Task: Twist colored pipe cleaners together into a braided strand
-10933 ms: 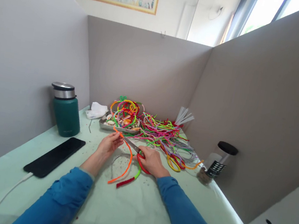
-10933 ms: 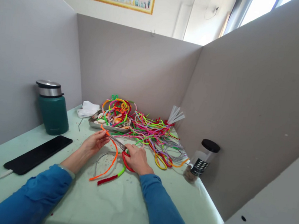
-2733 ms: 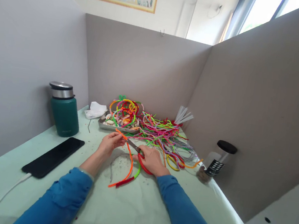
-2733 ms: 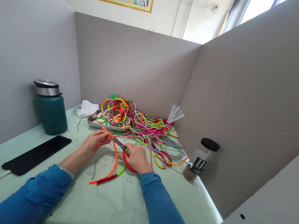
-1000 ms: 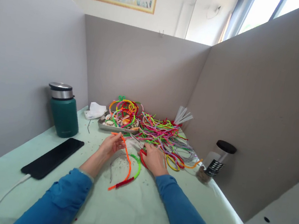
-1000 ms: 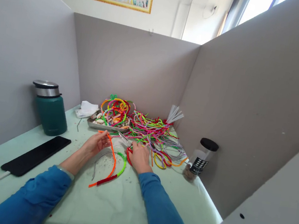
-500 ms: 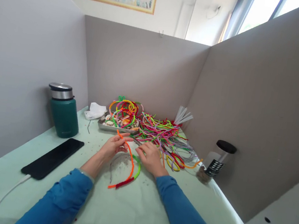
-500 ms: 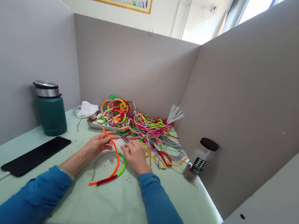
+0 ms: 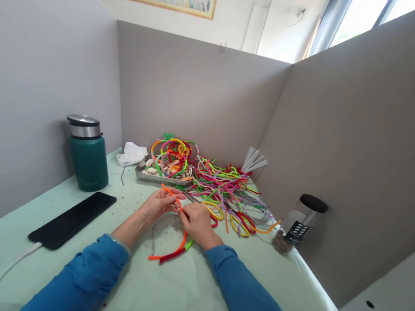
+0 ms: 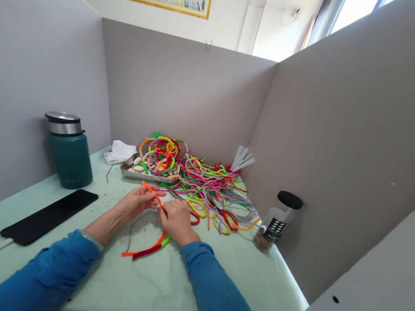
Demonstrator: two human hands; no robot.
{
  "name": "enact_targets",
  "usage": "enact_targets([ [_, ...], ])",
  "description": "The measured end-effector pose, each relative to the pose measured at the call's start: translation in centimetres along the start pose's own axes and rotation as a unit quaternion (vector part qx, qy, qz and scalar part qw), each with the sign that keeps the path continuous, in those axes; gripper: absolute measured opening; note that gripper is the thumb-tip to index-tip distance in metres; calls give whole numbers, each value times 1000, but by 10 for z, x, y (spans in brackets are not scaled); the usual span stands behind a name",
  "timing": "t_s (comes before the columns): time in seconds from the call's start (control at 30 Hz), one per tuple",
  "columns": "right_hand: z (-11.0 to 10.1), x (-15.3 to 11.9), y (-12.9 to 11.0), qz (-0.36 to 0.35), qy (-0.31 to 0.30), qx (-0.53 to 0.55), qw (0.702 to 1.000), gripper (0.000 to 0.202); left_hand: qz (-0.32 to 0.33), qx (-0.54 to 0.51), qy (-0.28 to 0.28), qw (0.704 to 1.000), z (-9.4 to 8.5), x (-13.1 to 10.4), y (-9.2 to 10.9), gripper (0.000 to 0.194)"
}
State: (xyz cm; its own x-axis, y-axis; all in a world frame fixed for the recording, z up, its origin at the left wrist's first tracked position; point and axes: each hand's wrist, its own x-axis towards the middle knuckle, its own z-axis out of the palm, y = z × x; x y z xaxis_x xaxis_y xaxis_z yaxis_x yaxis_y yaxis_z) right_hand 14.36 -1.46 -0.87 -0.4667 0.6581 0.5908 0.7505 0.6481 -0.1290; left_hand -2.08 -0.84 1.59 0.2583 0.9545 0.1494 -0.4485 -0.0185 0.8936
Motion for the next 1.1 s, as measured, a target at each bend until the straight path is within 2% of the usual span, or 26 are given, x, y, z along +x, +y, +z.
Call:
enact_targets([
  [0.2, 1, -1, -1, -4, 10, -24, 1000, 26, -44, 15, 35, 998, 4, 0, 0, 11],
  [0.4, -1, 1, 2, 8, 0, -27, 1000, 35, -53, -15, 77, 996, 3, 0, 3, 12],
  [0.47, -5, 2, 9, 39, 2, -33, 999, 38, -52, -36, 70, 996, 1, 1, 3, 15],
  [0.57, -11, 0, 24, 111, 4, -65, 992, 32, -51, -53, 56, 996, -2, 1, 2, 19],
  [0.7, -14, -5, 43, 179, -58, -106, 976, 25, -32, -51, 43, 997, -4, 2, -1, 27],
  [0.83, -14, -5, 47, 165, -107, -106, 975, 27, -15, -26, 47, 998, -5, 3, -4, 35],
  [1.1, -15, -1, 47, 163, -136, -130, 969, 22, -9, 26, 88, 996, -6, 4, -3, 12],
])
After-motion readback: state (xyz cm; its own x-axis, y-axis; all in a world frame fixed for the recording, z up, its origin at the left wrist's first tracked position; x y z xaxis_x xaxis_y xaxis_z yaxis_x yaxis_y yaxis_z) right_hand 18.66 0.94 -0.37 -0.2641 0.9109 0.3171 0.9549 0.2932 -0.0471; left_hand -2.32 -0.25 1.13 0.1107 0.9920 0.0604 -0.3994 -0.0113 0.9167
